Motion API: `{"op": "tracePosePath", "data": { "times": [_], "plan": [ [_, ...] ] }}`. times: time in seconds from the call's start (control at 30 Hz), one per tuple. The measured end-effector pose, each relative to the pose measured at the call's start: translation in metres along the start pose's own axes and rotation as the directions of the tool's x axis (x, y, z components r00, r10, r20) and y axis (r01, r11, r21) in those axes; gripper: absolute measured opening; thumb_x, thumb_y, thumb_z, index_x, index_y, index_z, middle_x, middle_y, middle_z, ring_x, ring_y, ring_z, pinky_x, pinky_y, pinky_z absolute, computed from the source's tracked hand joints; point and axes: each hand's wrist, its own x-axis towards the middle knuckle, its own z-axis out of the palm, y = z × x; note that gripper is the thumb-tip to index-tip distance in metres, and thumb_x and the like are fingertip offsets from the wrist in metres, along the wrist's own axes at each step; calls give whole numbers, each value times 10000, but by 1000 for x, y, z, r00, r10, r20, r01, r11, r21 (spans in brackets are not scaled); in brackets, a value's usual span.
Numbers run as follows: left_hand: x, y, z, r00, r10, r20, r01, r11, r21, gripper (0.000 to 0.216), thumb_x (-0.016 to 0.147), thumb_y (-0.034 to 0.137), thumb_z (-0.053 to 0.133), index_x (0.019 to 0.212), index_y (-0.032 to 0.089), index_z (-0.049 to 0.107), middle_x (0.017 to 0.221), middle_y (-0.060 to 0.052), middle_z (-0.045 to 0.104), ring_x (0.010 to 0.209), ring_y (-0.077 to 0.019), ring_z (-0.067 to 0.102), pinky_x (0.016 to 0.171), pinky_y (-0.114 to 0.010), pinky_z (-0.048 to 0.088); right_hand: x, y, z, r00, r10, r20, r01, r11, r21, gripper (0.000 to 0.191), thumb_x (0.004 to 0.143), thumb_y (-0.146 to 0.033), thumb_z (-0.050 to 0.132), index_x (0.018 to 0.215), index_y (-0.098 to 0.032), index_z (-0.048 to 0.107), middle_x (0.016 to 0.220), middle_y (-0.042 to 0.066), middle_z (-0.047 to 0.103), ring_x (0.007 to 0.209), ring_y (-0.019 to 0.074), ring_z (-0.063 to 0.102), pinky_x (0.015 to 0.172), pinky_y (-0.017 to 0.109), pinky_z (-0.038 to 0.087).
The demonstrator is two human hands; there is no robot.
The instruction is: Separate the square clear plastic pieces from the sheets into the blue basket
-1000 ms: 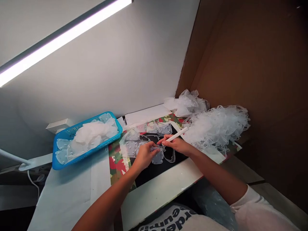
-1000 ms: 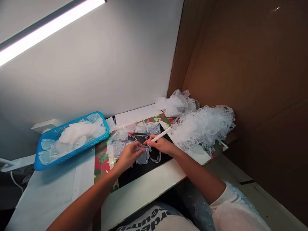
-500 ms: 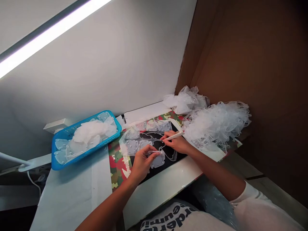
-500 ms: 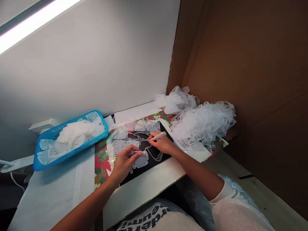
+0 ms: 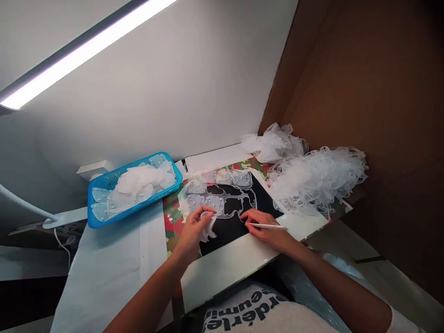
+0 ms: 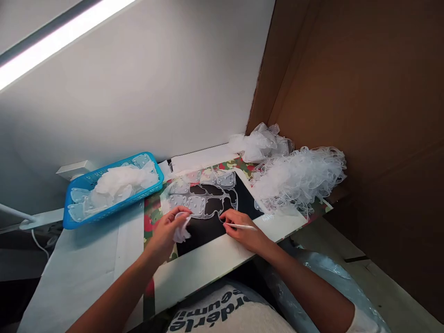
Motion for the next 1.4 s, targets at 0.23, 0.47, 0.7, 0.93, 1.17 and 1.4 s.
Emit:
{"op": "tracePosePath", "data": {
  "times": [0.23,0.47,0.7,0.93,1.17,1.4],
  "plan": [
    [-8,-15,-21,932,345,115,-205,237,950,460,861,148,464,1273,304,597,1187,-59,640,680,-140,621,609,-272,445,-12,-11,-68,926,69,372,-83,996,22,98,838,-244,595,839,-246,693,818,14,686,721,188,585,612,287,399],
    [-11,-34,-5,925,240,293,-250,-196,948,576,881,129,423,1449,224,447,1533,-161,370,1001,-269,669,733,-374,515,54,-27,-24,973,-214,90,211,977,41,154,881,-270,568,737,-215,573,1012,45,659,872,198,595,765,322,443],
    [-18,-37,-8,943,218,251,-207,-206,956,630,869,127,450,1480,272,395,1549,-162,337,786,-234,697,687,-383,515,84,-7,26,894,-389,223,382,921,75,165,898,-244,565,741,-201,539,1066,75,639,960,200,591,838,339,463],
    [-19,-38,-6,948,214,234,-214,-112,970,595,875,125,442,1457,247,434,1541,-175,347,845,-240,696,703,-370,514,87,-13,24,890,-384,246,389,921,28,149,894,-224,560,748,-208,535,1019,72,642,962,215,570,849,363,452],
    [-18,-43,-6,953,222,206,-183,-122,976,628,868,129,470,1467,307,412,1552,-158,332,816,-230,689,738,-385,520,85,-2,21,853,-419,312,445,896,-12,121,924,-213,515,814,-206,565,1145,93,634,1014,214,590,866,368,473],
    [-21,-36,-6,966,180,187,-173,-89,981,676,853,122,479,1486,335,370,1570,-131,307,801,-237,692,715,-395,529,96,0,27,897,-400,187,419,905,-71,156,955,-273,460,942,-233,610,1062,80,709,990,238,637,878,391,464]
  ]
}}
